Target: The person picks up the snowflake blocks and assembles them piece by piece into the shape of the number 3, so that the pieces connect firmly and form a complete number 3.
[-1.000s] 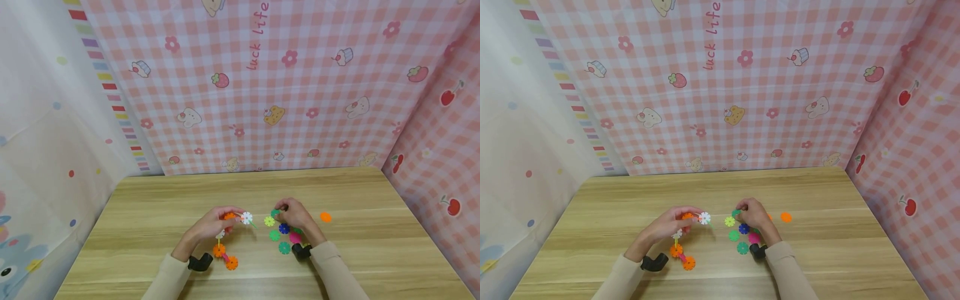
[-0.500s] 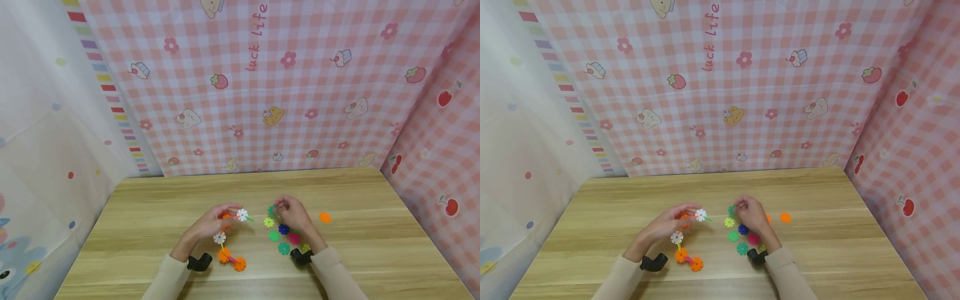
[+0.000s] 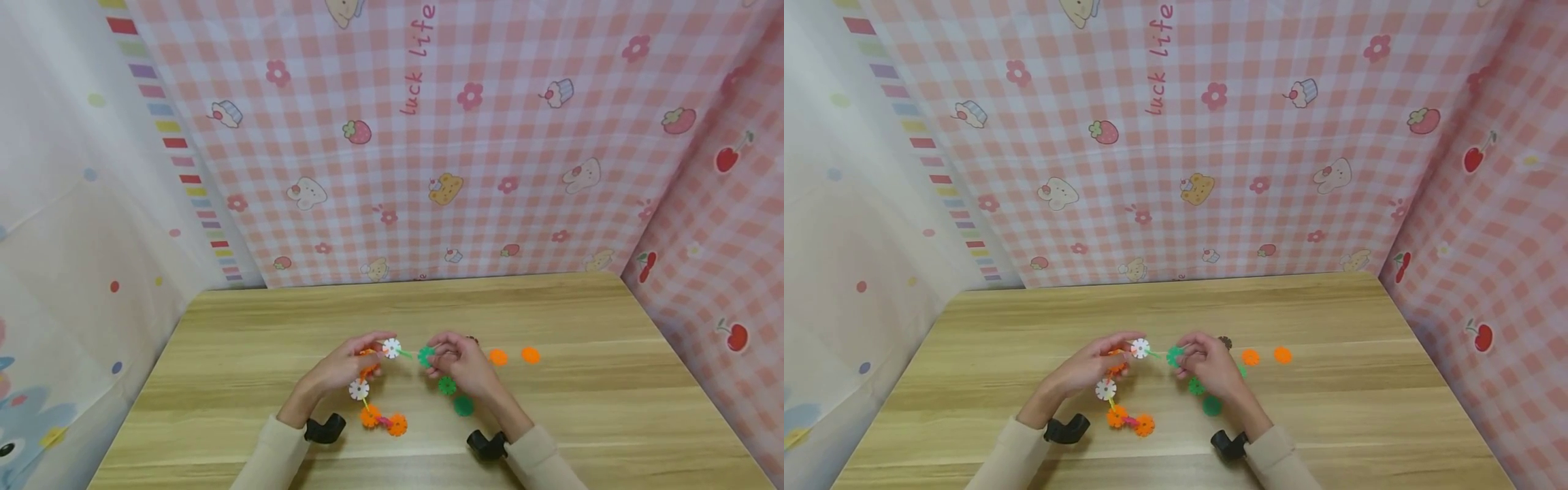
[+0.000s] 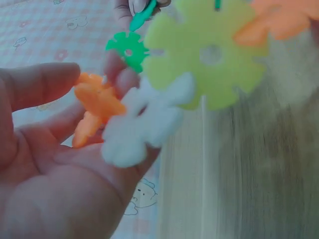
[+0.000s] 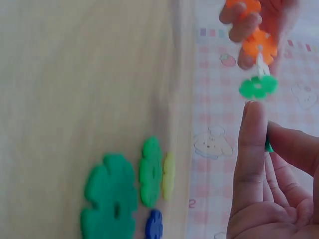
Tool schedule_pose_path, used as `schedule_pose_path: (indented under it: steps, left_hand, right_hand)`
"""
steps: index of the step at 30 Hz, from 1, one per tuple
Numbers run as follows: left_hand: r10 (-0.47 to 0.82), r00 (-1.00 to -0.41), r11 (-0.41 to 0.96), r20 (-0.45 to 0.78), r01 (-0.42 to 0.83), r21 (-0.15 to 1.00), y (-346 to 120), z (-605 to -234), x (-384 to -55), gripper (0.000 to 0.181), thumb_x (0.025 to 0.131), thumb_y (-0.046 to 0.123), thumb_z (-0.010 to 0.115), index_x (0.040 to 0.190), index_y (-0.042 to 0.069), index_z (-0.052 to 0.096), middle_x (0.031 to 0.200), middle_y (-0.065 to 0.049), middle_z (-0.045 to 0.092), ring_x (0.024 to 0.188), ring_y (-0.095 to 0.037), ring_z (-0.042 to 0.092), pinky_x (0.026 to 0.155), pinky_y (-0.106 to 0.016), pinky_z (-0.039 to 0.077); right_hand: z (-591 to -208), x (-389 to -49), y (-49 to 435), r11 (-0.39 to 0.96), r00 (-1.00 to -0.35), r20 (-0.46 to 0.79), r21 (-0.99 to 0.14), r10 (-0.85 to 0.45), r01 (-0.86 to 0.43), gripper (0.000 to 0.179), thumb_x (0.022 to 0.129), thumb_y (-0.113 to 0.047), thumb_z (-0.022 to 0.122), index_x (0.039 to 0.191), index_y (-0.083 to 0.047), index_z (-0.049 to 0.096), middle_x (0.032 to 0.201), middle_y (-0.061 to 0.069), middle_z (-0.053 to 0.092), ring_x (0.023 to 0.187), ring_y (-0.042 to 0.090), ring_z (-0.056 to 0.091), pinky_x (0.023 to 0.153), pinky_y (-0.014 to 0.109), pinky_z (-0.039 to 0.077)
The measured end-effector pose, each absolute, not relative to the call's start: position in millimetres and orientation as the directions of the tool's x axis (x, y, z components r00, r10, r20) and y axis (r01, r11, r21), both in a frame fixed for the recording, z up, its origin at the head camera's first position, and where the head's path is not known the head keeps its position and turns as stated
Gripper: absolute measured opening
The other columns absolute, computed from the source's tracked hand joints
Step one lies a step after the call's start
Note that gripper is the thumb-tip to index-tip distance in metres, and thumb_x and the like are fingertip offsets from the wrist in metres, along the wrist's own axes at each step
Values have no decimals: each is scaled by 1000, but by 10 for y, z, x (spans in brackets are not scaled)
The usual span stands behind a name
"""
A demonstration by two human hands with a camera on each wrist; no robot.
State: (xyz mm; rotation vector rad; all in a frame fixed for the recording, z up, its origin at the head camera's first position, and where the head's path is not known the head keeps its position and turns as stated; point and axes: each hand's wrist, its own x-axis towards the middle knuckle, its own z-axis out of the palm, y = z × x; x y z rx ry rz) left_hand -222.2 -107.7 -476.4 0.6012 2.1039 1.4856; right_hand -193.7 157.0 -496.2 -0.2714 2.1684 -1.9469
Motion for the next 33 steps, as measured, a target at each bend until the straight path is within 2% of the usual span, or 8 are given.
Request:
schedule_pose_path:
  steps: [2,7,13,15,18,22,29,33]
  left_hand:
    - [585,-799,307,-139,59,950,-1069,-4755,-2214,43,103,11,45,145,20,48,121,-21,52,91,-35,58,78,-36,52]
    - [517,-847,296,-122,43,954,-1014,-4742,-2190,39,102,31,56,139,23,54,114,-13,56,79,-27,52,66,-30,47]
    - [462,-881,289,-99,45,956,-970,-4750,-2171,39,95,48,62,129,28,62,109,-7,57,65,-22,47,55,-25,43]
    - [459,-884,274,-92,42,961,-962,-4739,-2163,37,95,47,63,126,27,63,107,-8,58,59,-19,43,50,-22,38]
    - [459,-884,260,-91,36,965,-953,-4720,-2154,35,95,45,64,124,25,65,83,-7,56,52,-18,38,46,-21,34]
    - [453,-886,258,-101,22,966,-941,-4707,-2144,35,95,44,65,122,23,67,59,-1,41,48,-17,33,44,-22,29]
    - [433,-896,267,-100,21,963,-917,-4689,-2137,35,93,44,67,118,19,70,61,4,46,48,-11,37,45,-21,32]
    - [425,-898,275,-109,14,961,-903,-4679,-2138,33,94,39,67,118,17,71,62,4,48,49,-10,37,45,-20,32]
  right_hand:
    - [-4975,-1921,1537,90,-959,-25,-996,-282,0,23,95,7,56,117,8,55,95,21,65,88,44,69,77,42,59]
    - [-4956,-1901,1459,17,-964,-17,-1000,-264,13,25,94,6,58,119,8,55,97,21,66,89,46,69,77,39,60]
    - [-4893,-1876,1394,-29,-968,17,-1000,-250,-10,24,94,6,60,118,8,56,99,22,66,84,31,72,79,42,60]
    - [-4878,-1868,1387,-27,-967,33,-999,-253,-27,24,94,5,60,118,8,56,99,23,66,83,28,72,79,41,60]
    - [-4858,-1857,1379,-11,-965,55,-998,-257,-54,24,95,3,61,117,7,56,99,24,66,82,28,72,78,40,60]
    - [-4849,-1841,1372,15,-961,83,-996,-264,-90,21,95,5,60,116,6,59,97,25,65,80,30,72,76,40,60]
    - [-4845,-1823,1355,17,-959,109,-993,-261,-118,19,95,7,58,114,5,60,97,26,65,79,27,71,75,39,60]
    - [-4847,-1825,1351,15,-962,110,-993,-249,-118,18,95,7,59,112,5,61,96,26,65,80,31,71,75,40,60]
